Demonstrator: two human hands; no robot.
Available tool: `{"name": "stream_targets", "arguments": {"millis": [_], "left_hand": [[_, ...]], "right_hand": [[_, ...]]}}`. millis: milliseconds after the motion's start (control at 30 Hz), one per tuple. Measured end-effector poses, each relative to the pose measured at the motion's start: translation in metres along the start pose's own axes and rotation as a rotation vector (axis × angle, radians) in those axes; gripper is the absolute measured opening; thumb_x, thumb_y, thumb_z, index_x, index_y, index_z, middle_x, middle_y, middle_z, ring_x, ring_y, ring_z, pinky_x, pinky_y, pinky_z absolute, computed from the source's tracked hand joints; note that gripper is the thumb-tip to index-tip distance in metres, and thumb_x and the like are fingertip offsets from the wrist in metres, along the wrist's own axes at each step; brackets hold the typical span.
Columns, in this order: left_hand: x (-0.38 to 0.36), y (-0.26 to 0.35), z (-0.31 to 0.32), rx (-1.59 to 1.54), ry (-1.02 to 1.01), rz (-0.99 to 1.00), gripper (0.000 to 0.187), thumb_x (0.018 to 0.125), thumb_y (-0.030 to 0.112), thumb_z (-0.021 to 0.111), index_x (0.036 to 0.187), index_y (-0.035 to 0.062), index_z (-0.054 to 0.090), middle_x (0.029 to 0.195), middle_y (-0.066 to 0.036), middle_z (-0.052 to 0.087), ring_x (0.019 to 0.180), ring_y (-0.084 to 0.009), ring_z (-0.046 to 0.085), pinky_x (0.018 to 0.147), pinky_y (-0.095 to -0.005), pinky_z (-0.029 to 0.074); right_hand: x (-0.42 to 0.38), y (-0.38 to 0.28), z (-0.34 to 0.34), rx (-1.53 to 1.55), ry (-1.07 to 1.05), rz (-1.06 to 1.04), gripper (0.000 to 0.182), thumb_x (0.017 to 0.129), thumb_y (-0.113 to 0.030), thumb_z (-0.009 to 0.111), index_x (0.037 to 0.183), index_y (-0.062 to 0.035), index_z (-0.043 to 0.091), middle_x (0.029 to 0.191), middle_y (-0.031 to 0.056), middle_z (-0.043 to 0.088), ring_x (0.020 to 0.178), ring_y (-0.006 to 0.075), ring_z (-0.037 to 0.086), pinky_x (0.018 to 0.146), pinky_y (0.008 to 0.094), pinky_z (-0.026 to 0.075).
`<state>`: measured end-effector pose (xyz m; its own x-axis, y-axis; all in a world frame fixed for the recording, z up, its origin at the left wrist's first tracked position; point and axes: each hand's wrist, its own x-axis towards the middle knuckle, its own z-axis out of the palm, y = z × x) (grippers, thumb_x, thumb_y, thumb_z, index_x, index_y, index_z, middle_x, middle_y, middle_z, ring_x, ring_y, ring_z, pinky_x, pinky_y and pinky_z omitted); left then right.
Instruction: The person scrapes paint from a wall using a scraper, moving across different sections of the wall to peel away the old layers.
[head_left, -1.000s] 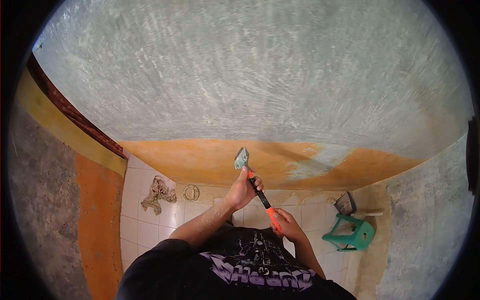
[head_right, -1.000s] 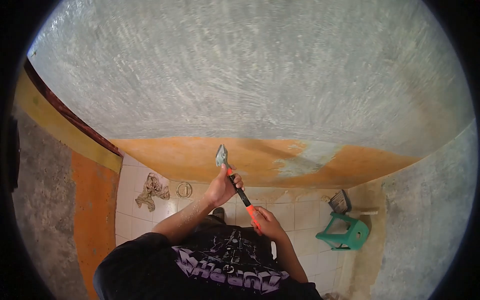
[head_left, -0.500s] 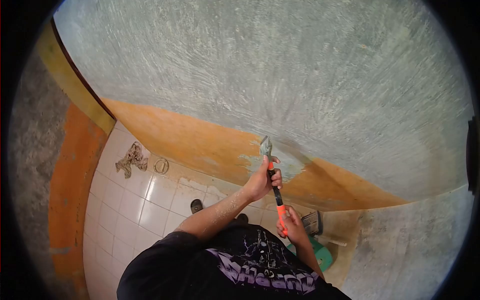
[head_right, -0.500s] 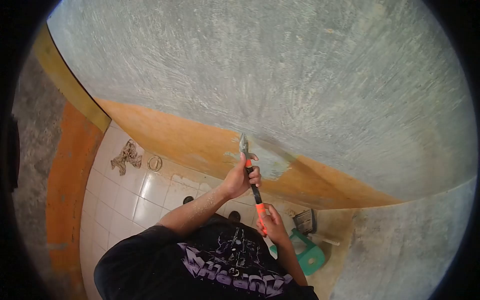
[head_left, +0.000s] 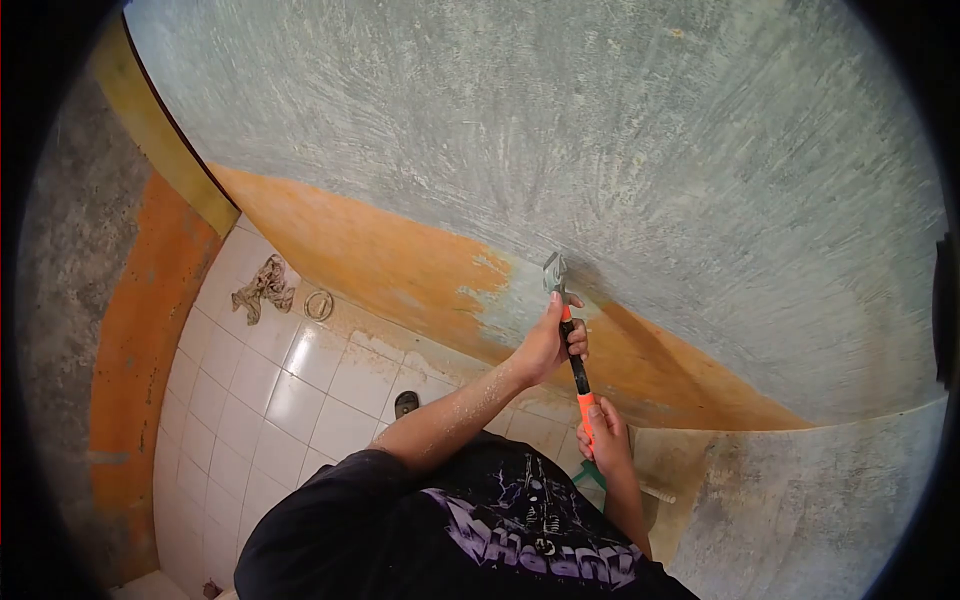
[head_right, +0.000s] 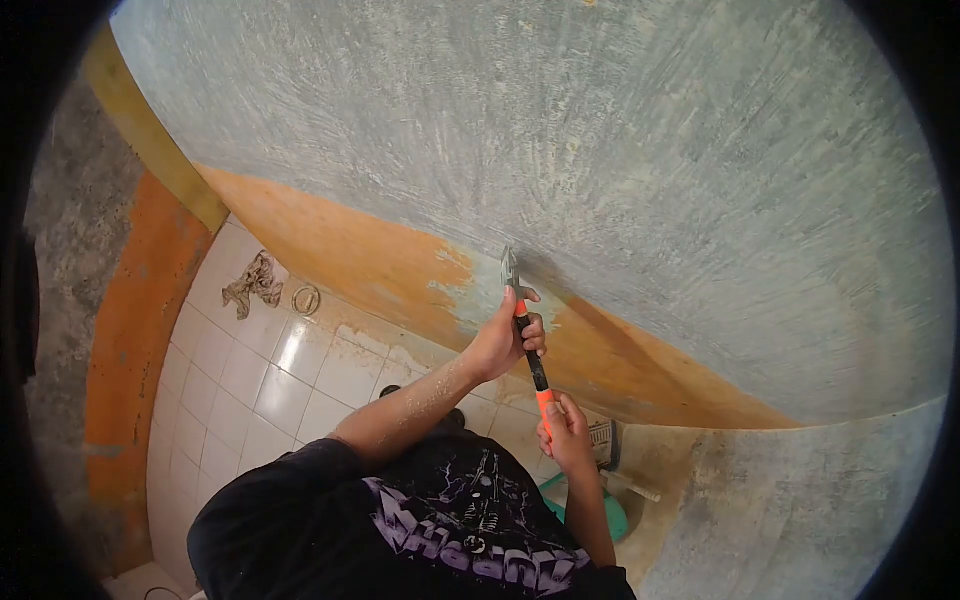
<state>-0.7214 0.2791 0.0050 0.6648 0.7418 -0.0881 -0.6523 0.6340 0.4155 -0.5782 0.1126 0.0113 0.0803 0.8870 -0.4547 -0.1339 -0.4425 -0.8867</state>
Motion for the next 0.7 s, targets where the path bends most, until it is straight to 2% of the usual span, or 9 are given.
{"name": "stream_targets", "arguments": {"millis": [400, 500, 700], "left_hand": [[0.007, -0.005, -0.002, -0.015, 0.000, 0.034, 0.045, 0.102, 0.061, 0.024, 0.106, 0.0182, 0.037, 0.067, 0.001, 0.030, 0.061, -0.0132, 0.033, 0.069, -0.0351, 0.039], [0.007, -0.003, -0.002, -0.030, 0.002, 0.030, 0.042, 0.103, 0.059, 0.027, 0.104, 0.0180, 0.036, 0.066, 0.001, 0.032, 0.058, -0.0132, 0.035, 0.064, -0.0337, 0.041], [0.008, -0.001, -0.008, -0.029, 0.018, 0.016, 0.043, 0.102, 0.060, 0.027, 0.101, 0.0176, 0.035, 0.065, 0.001, 0.030, 0.057, -0.0123, 0.033, 0.062, -0.0326, 0.041]], "right_hand": [[0.003, -0.004, -0.002, -0.103, 0.075, -0.026, 0.030, 0.103, -0.031, 0.052, 0.119, -0.0057, 0.053, 0.060, -0.0038, 0.043, 0.047, 0.0041, 0.039, 0.042, 0.0215, 0.032], [0.002, -0.004, -0.001, -0.167, 0.103, -0.058, 0.032, 0.102, -0.032, 0.052, 0.117, -0.0044, 0.053, 0.060, -0.0040, 0.044, 0.047, 0.0038, 0.039, 0.042, 0.0218, 0.032], [0.001, -0.004, 0.010, -0.218, 0.113, -0.086, 0.034, 0.102, -0.034, 0.053, 0.115, -0.0030, 0.055, 0.059, -0.0045, 0.044, 0.048, 0.0037, 0.040, 0.043, 0.0218, 0.031]]}}
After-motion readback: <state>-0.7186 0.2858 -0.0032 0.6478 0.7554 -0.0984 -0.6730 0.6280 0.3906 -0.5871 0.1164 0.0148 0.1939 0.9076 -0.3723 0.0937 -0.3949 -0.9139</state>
